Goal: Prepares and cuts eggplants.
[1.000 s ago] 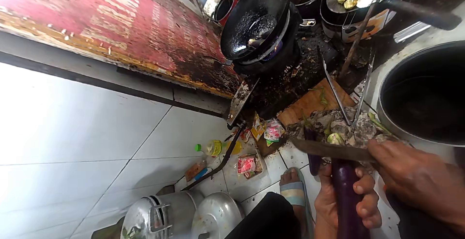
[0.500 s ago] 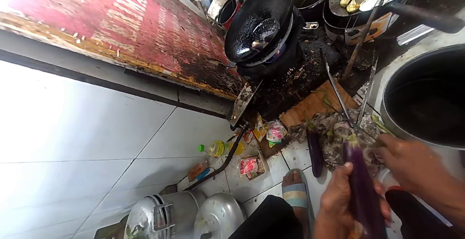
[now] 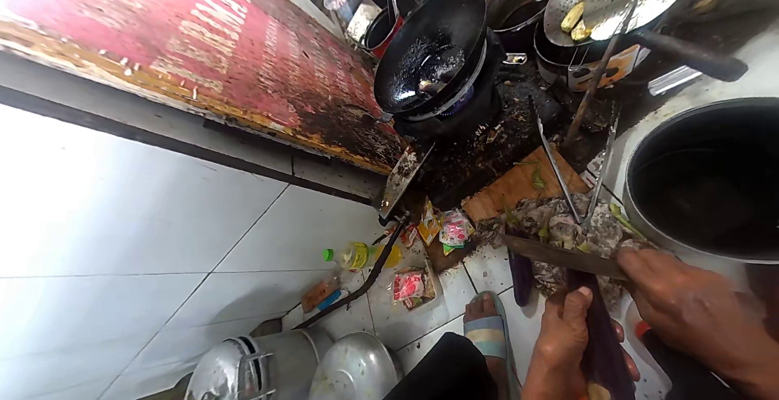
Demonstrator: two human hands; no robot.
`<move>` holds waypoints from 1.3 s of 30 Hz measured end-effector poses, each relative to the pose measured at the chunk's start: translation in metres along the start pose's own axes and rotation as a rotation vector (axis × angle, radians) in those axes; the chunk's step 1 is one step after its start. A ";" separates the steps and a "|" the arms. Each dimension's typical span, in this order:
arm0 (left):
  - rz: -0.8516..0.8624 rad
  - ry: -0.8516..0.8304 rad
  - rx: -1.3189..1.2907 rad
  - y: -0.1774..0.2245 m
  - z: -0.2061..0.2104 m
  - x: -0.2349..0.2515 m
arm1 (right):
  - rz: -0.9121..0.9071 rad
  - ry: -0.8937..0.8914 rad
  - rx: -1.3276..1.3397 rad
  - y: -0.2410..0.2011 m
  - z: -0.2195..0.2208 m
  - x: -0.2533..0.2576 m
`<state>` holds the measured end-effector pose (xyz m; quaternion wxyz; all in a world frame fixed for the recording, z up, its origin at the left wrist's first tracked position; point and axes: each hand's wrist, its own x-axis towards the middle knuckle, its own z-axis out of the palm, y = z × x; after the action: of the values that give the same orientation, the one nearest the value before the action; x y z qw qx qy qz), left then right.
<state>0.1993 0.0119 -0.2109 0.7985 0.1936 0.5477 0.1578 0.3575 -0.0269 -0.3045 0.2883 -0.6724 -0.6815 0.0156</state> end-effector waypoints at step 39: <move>0.564 0.027 0.941 0.015 -0.010 -0.002 | 0.297 -0.191 0.364 0.002 -0.040 0.000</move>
<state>0.1881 0.0256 -0.2051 0.5455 0.6671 0.4961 0.1061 0.3759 -0.0416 -0.2720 0.3335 -0.6976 -0.5854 0.2437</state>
